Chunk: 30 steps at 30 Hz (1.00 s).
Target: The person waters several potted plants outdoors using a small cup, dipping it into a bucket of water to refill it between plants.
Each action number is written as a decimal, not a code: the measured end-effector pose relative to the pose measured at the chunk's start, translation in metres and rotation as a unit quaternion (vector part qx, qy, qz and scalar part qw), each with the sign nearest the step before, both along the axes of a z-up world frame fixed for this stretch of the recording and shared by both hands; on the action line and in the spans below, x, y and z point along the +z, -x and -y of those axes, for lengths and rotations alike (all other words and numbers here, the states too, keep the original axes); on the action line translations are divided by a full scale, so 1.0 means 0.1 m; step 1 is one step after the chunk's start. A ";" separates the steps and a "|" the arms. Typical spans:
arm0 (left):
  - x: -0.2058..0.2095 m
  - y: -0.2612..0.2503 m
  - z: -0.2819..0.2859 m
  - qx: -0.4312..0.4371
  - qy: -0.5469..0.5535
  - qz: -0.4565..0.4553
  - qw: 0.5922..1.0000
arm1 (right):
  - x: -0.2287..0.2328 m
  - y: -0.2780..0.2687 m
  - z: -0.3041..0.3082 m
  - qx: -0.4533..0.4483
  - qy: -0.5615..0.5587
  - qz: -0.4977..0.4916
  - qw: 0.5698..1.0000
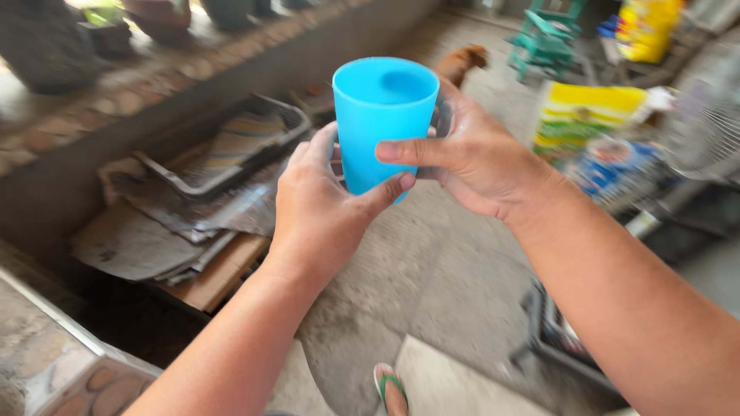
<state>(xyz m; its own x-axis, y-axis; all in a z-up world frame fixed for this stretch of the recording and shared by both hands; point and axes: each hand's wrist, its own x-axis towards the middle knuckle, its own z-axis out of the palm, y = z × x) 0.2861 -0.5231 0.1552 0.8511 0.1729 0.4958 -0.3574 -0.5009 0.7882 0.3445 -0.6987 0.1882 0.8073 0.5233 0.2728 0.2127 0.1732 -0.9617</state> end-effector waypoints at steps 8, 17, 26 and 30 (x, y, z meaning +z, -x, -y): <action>0.19 -1.02 0.04 0.129 -0.022 -0.007 0.991 | 0.17 -1.45 -0.16 0.150 -0.026 0.031 0.988; 0.25 -1.49 -0.34 0.284 -0.015 -0.080 0.955 | 0.25 -2.24 -0.91 0.262 0.018 -0.024 0.965; 0.23 -1.84 -1.43 0.380 0.023 -0.085 0.921 | 0.15 -2.80 -2.26 0.382 0.025 -0.045 0.923; 0.22 -2.11 -2.00 0.412 0.002 -0.086 0.907 | 0.12 -3.04 -2.87 0.398 0.055 -0.042 0.915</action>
